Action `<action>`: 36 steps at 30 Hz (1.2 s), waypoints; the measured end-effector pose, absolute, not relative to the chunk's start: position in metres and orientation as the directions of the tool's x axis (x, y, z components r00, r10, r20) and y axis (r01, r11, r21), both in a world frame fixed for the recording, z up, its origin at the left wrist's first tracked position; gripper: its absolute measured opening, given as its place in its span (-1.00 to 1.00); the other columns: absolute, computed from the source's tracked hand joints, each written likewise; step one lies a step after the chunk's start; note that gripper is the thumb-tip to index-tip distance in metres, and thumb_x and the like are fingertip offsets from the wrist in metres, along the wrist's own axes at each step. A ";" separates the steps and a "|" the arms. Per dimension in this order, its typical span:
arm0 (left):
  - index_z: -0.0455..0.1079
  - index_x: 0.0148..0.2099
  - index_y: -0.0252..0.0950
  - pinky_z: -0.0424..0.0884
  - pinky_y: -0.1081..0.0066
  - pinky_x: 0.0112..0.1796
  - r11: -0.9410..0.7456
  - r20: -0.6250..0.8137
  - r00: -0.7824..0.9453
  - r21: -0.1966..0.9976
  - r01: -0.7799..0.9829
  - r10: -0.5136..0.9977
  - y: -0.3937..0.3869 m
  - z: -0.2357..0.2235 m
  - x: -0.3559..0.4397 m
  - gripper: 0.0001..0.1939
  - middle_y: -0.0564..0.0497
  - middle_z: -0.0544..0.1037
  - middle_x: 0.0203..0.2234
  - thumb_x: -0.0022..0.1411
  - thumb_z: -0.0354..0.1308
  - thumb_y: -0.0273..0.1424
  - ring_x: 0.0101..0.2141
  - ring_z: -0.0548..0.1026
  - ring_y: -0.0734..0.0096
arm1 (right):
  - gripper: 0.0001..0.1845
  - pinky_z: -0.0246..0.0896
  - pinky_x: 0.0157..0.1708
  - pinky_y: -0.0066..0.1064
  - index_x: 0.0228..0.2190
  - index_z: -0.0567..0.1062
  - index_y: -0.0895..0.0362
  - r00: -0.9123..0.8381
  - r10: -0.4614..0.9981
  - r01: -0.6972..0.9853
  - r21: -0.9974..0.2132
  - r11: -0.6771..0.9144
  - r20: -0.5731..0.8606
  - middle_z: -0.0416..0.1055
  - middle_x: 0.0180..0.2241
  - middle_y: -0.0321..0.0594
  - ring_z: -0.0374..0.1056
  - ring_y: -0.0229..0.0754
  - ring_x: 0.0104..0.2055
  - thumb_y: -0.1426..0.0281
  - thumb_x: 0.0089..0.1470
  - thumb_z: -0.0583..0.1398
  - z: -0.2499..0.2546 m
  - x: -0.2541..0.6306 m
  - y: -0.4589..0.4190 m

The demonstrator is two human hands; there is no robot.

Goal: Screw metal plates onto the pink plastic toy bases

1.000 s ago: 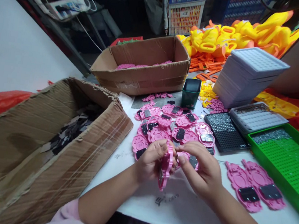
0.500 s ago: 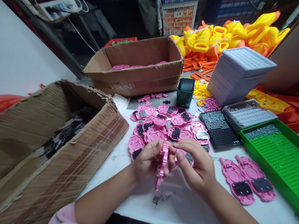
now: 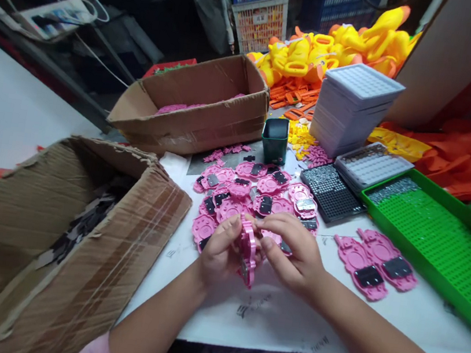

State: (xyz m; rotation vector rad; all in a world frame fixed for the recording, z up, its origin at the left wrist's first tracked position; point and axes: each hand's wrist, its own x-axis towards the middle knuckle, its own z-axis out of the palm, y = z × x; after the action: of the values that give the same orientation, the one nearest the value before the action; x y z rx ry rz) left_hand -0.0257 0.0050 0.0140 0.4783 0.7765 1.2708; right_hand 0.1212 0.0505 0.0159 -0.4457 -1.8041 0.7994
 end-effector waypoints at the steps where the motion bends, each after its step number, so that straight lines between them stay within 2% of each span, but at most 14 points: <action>1: 0.38 -0.31 -0.32 0.37 0.52 -0.51 0.221 -0.259 0.040 0.721 -0.657 0.965 0.007 0.015 -0.024 -0.70 0.09 0.48 -0.59 0.09 0.27 -0.18 -0.59 0.43 0.53 | -0.77 0.32 -0.11 -0.28 -0.12 0.40 0.12 -0.348 0.649 -0.044 -0.703 0.710 0.677 0.42 -0.20 -0.13 0.33 -0.19 -0.11 0.45 0.15 0.12 0.015 0.121 0.050; 4: 0.39 -0.34 -0.30 0.41 0.50 -0.31 0.067 -0.209 -0.169 0.796 -0.601 0.963 0.011 0.019 -0.019 -0.83 0.09 0.51 -0.48 0.13 0.22 -0.30 -0.41 0.49 0.50 | -0.60 0.31 -0.07 -0.21 -0.05 0.35 0.13 -0.305 0.655 0.073 -0.669 0.740 0.691 0.31 -0.14 -0.07 0.27 -0.12 -0.06 0.29 0.08 0.21 0.017 0.123 0.047; 7: 0.40 -0.26 -0.27 0.37 0.47 -0.10 -0.007 -0.157 -0.250 0.835 -0.550 0.955 0.013 0.024 -0.016 -0.87 0.07 0.54 -0.34 0.18 0.16 -0.33 -0.21 0.50 0.44 | -0.56 0.30 -0.09 -0.16 -0.13 0.40 0.15 -0.373 0.615 0.219 -0.578 0.786 0.695 0.26 -0.16 -0.05 0.24 -0.06 -0.09 0.20 -0.03 0.29 0.019 0.123 0.042; 10: 0.38 -0.11 -0.29 0.34 0.34 -0.03 0.022 -0.146 -0.180 0.832 -0.554 0.973 0.013 0.030 -0.016 -0.71 -0.03 0.53 -0.21 0.21 0.11 -0.21 -0.09 0.47 0.31 | -0.66 0.27 -0.09 -0.11 -0.25 0.45 0.17 -0.485 0.629 0.369 -0.511 0.777 0.607 0.27 -0.10 -0.01 0.22 -0.01 -0.08 0.23 -0.05 0.30 0.019 0.118 0.038; 12: 0.35 -0.03 -0.31 0.35 0.28 -0.03 0.030 -0.110 -0.109 0.828 -0.560 0.988 0.012 0.032 -0.016 -0.60 -0.09 0.52 -0.16 0.21 0.09 -0.14 -0.06 0.45 0.23 | -0.66 0.28 -0.09 -0.10 -0.25 0.45 0.20 -0.513 0.668 0.438 -0.505 0.744 0.540 0.25 -0.06 0.04 0.22 0.02 -0.07 0.29 -0.06 0.31 0.020 0.115 0.038; 16: 0.34 0.04 -0.34 0.38 0.26 -0.09 0.067 -0.054 0.038 0.842 -0.535 0.998 0.010 0.029 -0.019 -0.50 -0.17 0.49 -0.11 0.25 -0.01 -0.05 -0.07 0.45 0.18 | -0.82 0.31 -0.10 -0.15 -0.25 0.44 0.23 -0.509 0.666 0.444 -0.496 0.746 0.546 0.28 -0.10 0.06 0.25 -0.01 -0.07 0.45 0.04 0.22 0.028 0.126 0.037; 19: 0.32 0.10 -0.30 0.39 0.27 -0.15 0.012 0.001 0.036 0.935 -0.355 0.999 0.007 0.021 -0.022 -0.50 -0.17 0.46 -0.08 0.30 -0.08 -0.07 -0.12 0.45 0.20 | -0.82 0.34 -0.12 -0.23 -0.22 0.41 0.19 -0.478 0.650 0.397 -0.515 0.760 0.591 0.29 -0.12 0.00 0.28 -0.08 -0.09 0.43 0.09 0.20 0.027 0.160 0.029; 21: 0.32 0.11 -0.24 0.35 0.25 -0.09 -0.141 0.141 -0.015 0.989 -0.031 0.990 0.006 0.016 -0.024 -0.58 -0.14 0.44 -0.06 0.29 0.00 -0.17 -0.10 0.42 0.21 | -0.77 0.36 -0.14 -0.23 -0.20 0.39 0.16 -0.433 0.666 0.448 -0.497 0.744 0.607 0.29 -0.13 -0.01 0.29 -0.07 -0.08 0.37 0.08 0.23 0.017 0.193 0.023; 22: 0.34 0.09 -0.23 0.30 0.21 -0.04 -0.233 0.239 -0.011 0.955 0.184 0.971 0.005 0.013 -0.024 -0.62 -0.14 0.44 -0.07 0.27 0.06 -0.23 -0.07 0.40 0.19 | -0.73 0.36 -0.15 -0.21 -0.18 0.38 0.16 -0.418 0.672 0.499 -0.463 0.732 0.612 0.29 -0.14 -0.01 0.29 -0.05 -0.09 0.32 0.08 0.23 0.009 0.210 0.021; 24: 0.40 0.03 -0.25 0.15 0.09 0.06 -0.357 0.381 0.082 0.742 0.568 0.921 0.005 0.009 -0.024 -0.66 -0.15 0.43 -0.06 0.21 0.14 -0.32 0.00 0.32 0.09 | -0.66 0.33 -0.12 -0.11 -0.17 0.37 0.19 -0.392 0.705 0.624 -0.392 0.676 0.591 0.28 -0.13 0.05 0.28 0.04 -0.05 0.22 0.10 0.20 -0.008 0.241 0.019; 26: 0.42 0.01 -0.28 0.08 0.00 0.07 -0.381 0.389 0.189 0.510 0.771 0.902 0.005 0.006 -0.021 -0.66 -0.19 0.42 -0.03 0.18 0.15 -0.33 0.04 0.26 -0.02 | -0.63 0.32 -0.13 -0.07 -0.16 0.36 0.22 -0.374 0.732 0.711 -0.331 0.621 0.570 0.28 -0.13 0.09 0.28 0.07 -0.07 0.18 0.14 0.14 -0.026 0.263 0.020; 30: 0.36 0.09 -0.28 0.02 -0.10 0.05 -0.364 0.230 0.306 0.285 0.886 0.924 0.003 0.000 -0.013 -0.59 -0.20 0.32 0.12 0.23 0.09 -0.26 0.13 0.13 -0.14 | -0.63 0.27 -0.10 -0.09 -0.18 0.36 0.22 -0.396 0.755 0.783 -0.238 0.575 0.522 0.29 -0.13 0.08 0.27 0.04 -0.08 0.16 0.18 0.08 -0.049 0.276 0.022; 33: 0.24 0.20 -0.25 -0.09 -0.16 0.10 -0.375 0.101 0.361 0.214 0.902 0.927 0.001 -0.004 -0.007 -0.51 -0.16 0.26 0.19 0.27 0.04 -0.21 0.20 0.04 -0.16 | -0.61 0.23 -0.09 -0.07 -0.17 0.38 0.22 -0.449 0.761 0.817 -0.131 0.562 0.468 0.29 -0.11 0.08 0.24 0.06 -0.07 0.15 0.17 0.09 -0.054 0.272 0.020; 36: 0.20 0.23 -0.25 -0.13 -0.17 0.12 -0.368 0.048 0.366 0.190 0.910 0.929 0.001 -0.008 -0.002 -0.51 -0.14 0.24 0.21 0.31 0.00 -0.22 0.22 0.03 -0.15 | -0.56 0.17 -0.09 0.00 -0.12 0.41 0.19 -0.466 0.776 0.848 -0.035 0.529 0.424 0.27 -0.04 0.09 0.21 0.14 -0.03 0.10 0.14 0.11 -0.049 0.272 0.017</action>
State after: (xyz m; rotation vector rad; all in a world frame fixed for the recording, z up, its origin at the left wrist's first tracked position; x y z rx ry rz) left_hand -0.0015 0.0013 -0.0081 2.4858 1.6838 0.2219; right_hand 0.2716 0.0173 -0.0494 -1.3344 -2.3818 -0.2531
